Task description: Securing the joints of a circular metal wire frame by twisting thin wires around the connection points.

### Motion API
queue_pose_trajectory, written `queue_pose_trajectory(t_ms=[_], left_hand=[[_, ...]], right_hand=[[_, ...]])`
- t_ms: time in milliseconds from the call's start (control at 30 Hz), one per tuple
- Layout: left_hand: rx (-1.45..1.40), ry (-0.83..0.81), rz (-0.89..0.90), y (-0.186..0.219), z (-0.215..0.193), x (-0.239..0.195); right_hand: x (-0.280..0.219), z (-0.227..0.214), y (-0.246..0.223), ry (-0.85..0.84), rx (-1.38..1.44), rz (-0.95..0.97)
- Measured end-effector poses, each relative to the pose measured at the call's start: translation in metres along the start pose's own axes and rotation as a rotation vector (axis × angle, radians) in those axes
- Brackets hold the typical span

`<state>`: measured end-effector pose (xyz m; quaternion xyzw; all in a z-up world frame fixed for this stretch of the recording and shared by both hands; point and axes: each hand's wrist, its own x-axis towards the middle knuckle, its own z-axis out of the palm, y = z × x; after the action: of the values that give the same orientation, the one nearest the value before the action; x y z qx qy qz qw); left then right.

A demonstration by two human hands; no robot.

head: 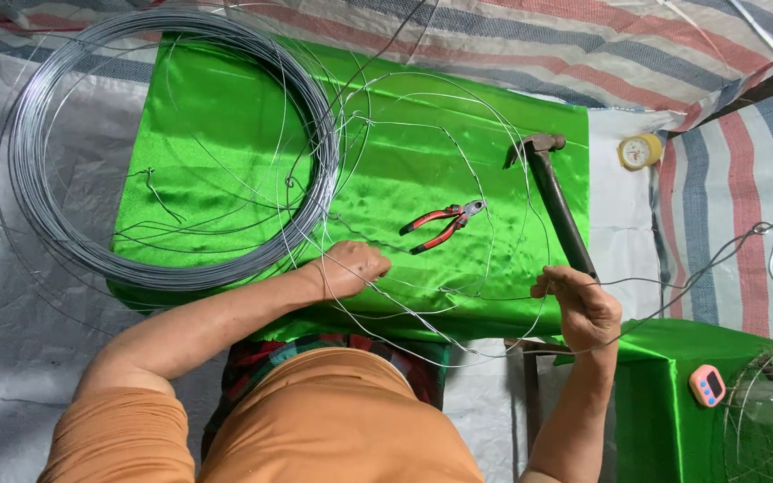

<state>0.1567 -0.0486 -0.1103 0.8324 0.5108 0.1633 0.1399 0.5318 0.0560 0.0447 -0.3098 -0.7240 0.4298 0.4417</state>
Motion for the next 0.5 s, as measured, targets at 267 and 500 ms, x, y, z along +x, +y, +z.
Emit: queue_pose_trajectory(t_ms=[267, 500], left_hand=[[0.161, 0.004, 0.029, -0.003, -0.014, -0.042], [0.376, -0.075, 0.031, -0.025, 0.026, -0.052]], right_hand=[[-0.004, -0.023, 0.001, 0.052, -0.072, -0.013], [-0.008, -0.041, -0.002, 0.091, -0.03, 0.039]])
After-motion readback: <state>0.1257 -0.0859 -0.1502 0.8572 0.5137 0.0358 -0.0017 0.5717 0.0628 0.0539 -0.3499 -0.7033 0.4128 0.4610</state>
